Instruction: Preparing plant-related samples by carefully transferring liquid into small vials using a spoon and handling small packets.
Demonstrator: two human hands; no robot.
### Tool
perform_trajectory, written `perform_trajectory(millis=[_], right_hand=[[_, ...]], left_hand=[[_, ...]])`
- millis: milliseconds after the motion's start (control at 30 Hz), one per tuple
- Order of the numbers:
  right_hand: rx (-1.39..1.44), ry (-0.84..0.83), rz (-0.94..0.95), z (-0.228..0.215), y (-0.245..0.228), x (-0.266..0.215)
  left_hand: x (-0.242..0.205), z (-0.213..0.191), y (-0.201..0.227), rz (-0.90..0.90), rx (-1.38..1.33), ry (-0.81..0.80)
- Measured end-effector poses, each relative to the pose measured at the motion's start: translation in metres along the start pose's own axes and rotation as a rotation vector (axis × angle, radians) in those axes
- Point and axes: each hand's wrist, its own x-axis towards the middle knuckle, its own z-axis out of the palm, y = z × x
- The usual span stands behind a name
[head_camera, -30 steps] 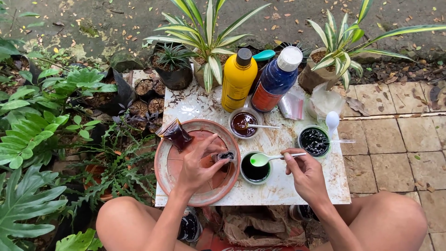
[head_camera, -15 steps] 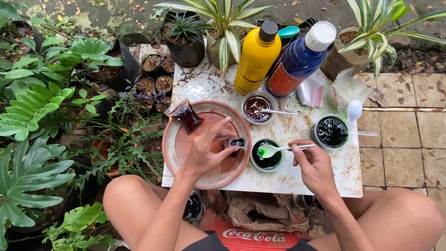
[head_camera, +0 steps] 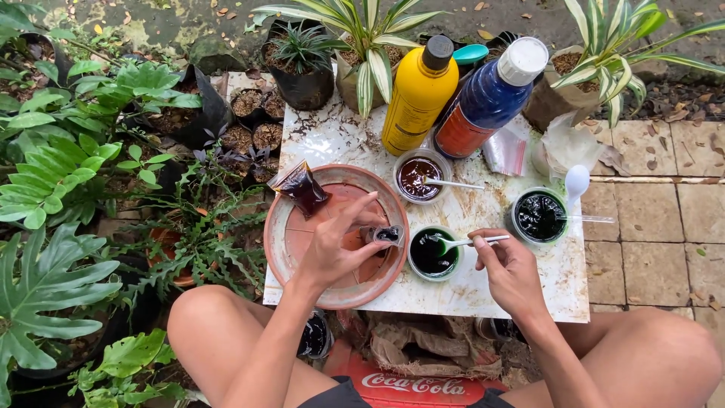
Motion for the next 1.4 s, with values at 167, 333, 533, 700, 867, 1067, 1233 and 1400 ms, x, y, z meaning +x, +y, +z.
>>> perform_trajectory(millis=[167,333,533,700,867,1067,1233,1400], right_hand=[[0.022,0.011,0.017,-0.002,-0.005,0.003],[0.089,0.029,0.04,-0.007,-0.012,-0.001],[0.182,0.03,-0.028,-0.013,-0.001,0.002],[0.232,0.044,-0.087,-0.012,0.0,0.003],[0.269,0.025,-0.12,0.002,-0.031,-0.003],[0.169,-0.051,-0.253,0.022,-0.043,-0.01],[-0.203,-0.142,-0.736,0.027,-0.039,-0.01],[-0.16,-0.072,-0.777,0.023,-0.019,-0.006]], left_hand=[[0.001,0.002,-0.004,0.003,-0.002,0.009],[0.0,0.002,-0.005,0.005,-0.012,0.002],[0.002,0.002,-0.002,0.007,0.004,0.006],[0.002,0.003,0.003,0.012,0.043,0.004],[0.001,-0.001,0.008,-0.007,0.076,-0.013],[0.002,-0.002,0.009,-0.028,0.075,-0.023],[0.003,-0.006,0.014,-0.06,0.042,-0.006],[0.001,-0.005,0.014,-0.057,0.066,-0.009]])
